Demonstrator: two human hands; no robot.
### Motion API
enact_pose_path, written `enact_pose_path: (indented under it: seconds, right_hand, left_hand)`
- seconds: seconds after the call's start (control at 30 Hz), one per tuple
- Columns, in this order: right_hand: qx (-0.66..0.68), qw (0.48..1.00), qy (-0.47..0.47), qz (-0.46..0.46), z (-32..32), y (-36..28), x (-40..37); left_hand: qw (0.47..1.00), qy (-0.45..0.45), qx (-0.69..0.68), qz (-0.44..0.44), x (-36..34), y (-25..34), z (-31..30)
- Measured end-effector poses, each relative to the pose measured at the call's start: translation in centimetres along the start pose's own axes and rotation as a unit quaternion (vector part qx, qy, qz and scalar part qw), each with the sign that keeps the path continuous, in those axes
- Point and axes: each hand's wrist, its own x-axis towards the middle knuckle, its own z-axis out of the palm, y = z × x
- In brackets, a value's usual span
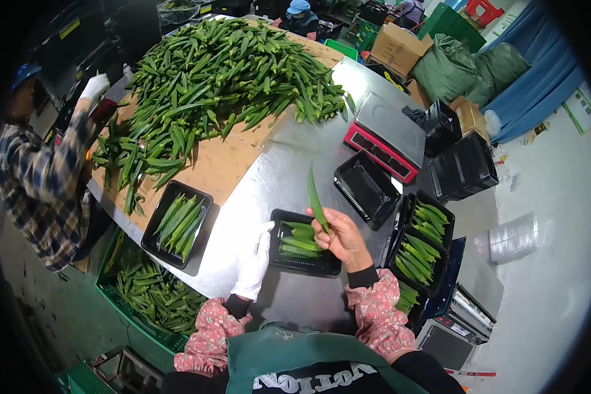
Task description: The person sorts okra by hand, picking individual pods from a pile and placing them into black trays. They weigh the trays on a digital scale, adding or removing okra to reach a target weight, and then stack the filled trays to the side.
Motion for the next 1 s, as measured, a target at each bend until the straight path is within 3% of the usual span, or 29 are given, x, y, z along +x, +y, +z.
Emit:
enact_pose_path:
  seconds: [0.03, 0.13, 0.17, 0.3, 0.63, 0.83, 1.0]
  right_hand:
    - [0.001, 1.000, 0.000, 0.002, 0.3, 0.7, -0.6]
    - [-0.078, 0.996, -0.007, 0.031, 2.2, 3.0, -1.9]
    - [-0.106, 0.994, -0.011, 0.037, 3.1, 4.0, -2.3]
    - [-0.119, 0.991, -0.037, 0.047, 4.3, 5.2, -2.4]
    - [-0.177, 0.982, -0.054, 0.043, 4.8, 6.0, -3.0]
    - [-0.239, 0.969, -0.064, -0.012, 4.7, 6.1, -3.2]
    - [-0.257, 0.966, 0.003, -0.032, 5.8, 6.2, -4.2]
  left_hand:
    - [1.000, -0.026, -0.013, 0.009, 0.4, 0.7, -0.1]
    - [0.949, -0.097, -0.260, -0.148, 0.0, 5.6, -0.1]
    - [0.956, -0.105, -0.254, -0.107, -0.3, 5.7, 0.1]
    - [0.928, -0.137, -0.312, -0.149, -0.9, 6.1, -0.9]
    - [0.934, -0.134, -0.275, -0.183, -2.0, 8.6, -2.5]
    - [0.953, -0.119, -0.237, -0.149, -1.9, 7.7, -2.0]
    - [0.946, -0.128, -0.257, -0.152, -1.8, 7.2, -1.7]
